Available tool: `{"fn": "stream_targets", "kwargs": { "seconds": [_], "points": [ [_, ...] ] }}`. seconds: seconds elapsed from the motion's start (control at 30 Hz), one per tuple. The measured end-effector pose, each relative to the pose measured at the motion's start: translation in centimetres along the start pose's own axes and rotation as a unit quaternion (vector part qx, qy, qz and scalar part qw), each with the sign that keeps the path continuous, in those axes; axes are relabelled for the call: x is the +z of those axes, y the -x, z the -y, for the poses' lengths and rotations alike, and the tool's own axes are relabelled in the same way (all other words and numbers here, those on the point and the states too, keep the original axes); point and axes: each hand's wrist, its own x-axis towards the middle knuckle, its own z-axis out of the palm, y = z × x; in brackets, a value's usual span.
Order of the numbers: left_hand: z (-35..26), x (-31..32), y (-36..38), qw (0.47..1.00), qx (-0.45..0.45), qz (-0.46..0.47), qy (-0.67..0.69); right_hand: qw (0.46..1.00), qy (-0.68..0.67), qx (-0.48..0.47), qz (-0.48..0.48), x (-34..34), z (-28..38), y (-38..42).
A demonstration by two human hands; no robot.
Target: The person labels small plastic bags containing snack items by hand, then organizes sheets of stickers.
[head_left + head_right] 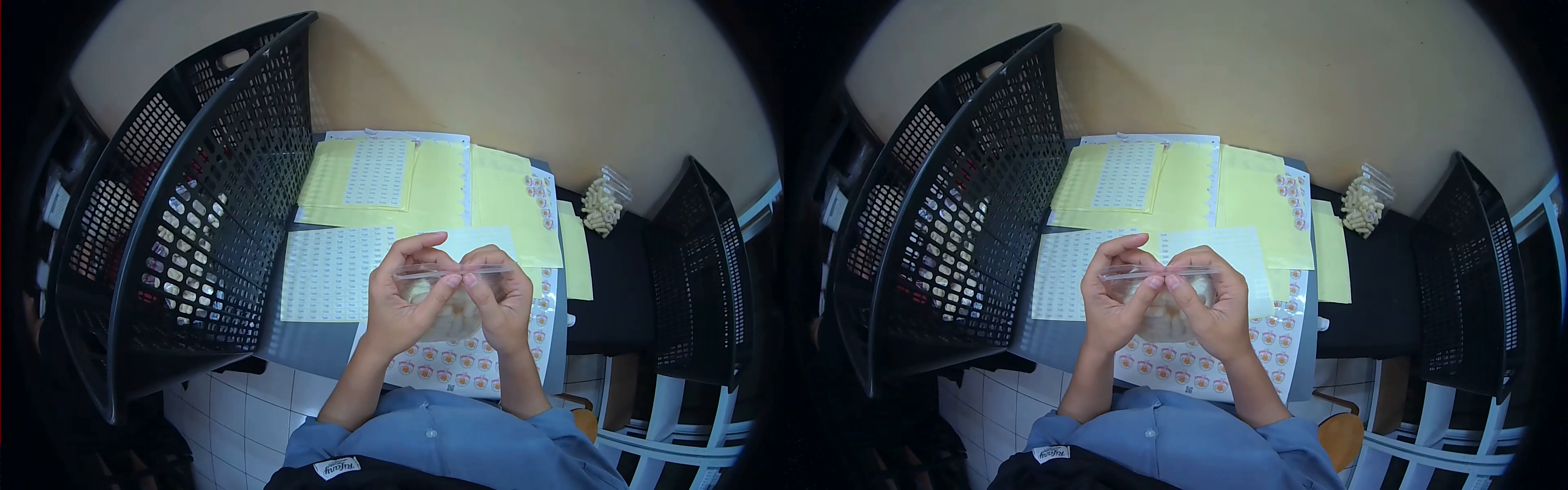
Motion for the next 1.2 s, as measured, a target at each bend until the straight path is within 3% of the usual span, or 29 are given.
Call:
{"fn": "stream_targets", "kwargs": {
  "seconds": [0.67, 1.2],
  "points": [
    [0.8, 0.7, -1.3, 0.999, 0.027, -0.012, -0.011, 1.000, -0.002, -0.022, 0.001, -0.7, -0.4, -1.5],
    [1.6, 0.8, -0.7, 0.988, 0.116, -0.069, -0.078, 0.995, 0.049, -0.078, -0.025, -0.3, -1.3, -1.0]
  ]
}}
